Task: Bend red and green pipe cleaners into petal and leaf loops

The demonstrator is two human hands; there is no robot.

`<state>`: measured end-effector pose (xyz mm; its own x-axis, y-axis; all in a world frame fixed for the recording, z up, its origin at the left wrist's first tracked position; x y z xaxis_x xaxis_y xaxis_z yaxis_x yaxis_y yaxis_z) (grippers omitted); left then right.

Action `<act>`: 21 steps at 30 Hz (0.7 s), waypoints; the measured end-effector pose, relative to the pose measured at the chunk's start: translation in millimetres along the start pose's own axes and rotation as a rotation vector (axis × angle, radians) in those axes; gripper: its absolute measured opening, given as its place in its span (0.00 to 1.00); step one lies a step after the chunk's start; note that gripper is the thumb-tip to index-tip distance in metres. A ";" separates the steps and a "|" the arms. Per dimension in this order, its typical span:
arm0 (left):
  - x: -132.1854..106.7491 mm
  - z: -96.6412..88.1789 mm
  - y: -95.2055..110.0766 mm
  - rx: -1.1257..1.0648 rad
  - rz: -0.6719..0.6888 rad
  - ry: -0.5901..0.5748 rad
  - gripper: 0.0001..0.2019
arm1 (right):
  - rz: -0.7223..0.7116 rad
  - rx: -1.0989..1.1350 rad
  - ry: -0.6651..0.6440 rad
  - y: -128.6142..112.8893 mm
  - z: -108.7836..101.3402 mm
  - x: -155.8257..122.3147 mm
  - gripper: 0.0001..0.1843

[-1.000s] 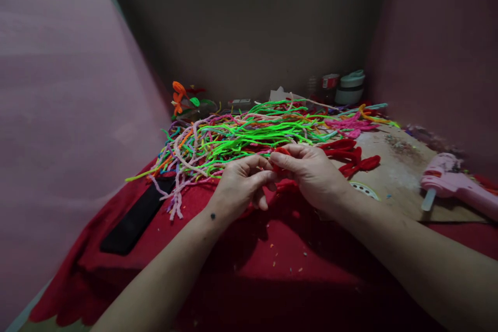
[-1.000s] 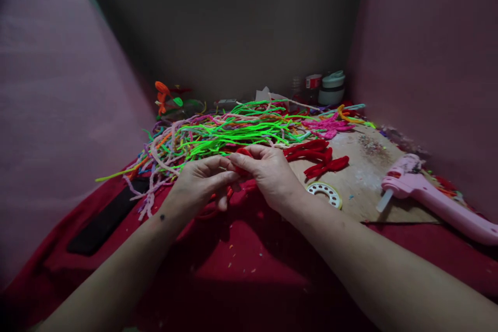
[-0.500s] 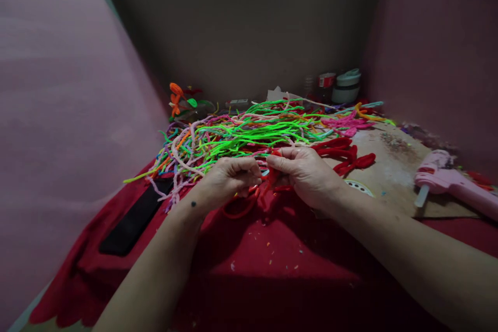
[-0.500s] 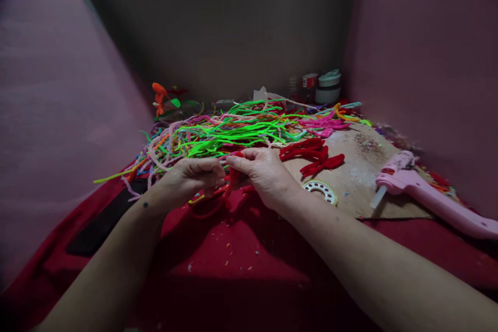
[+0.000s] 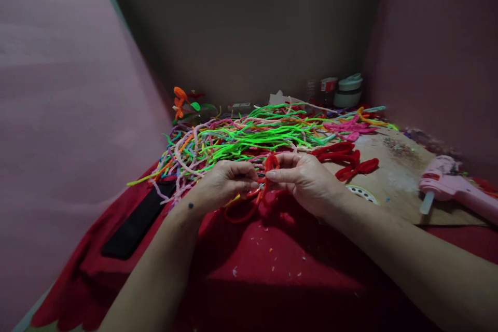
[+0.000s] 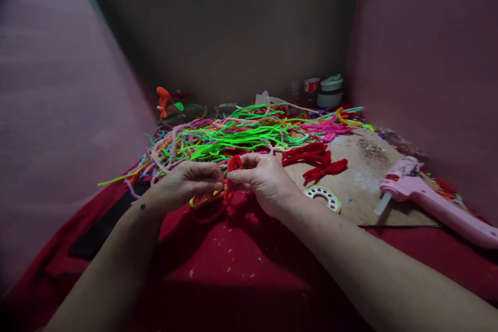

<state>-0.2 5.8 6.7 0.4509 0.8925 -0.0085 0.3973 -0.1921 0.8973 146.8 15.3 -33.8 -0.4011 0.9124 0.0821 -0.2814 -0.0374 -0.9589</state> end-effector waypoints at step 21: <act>-4.1 2.1 7.2 -0.056 0.063 -0.177 0.06 | 0.020 -0.075 0.037 -5.2 9.3 -6.1 0.14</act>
<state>2.5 -0.2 12.2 0.6090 0.7928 -0.0251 0.3214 -0.2177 0.9216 142.6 6.1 -26.8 -0.3732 0.9262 0.0535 -0.2072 -0.0270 -0.9779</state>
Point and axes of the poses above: each hand's wrist, its own x-axis towards the middle knuckle, its own z-axis out of the palm, y = z × x, the point moved 3 cm from there along x, towards the middle knuckle, and after that the axes turned 15 degrees about -x, right-handed, at the moved point
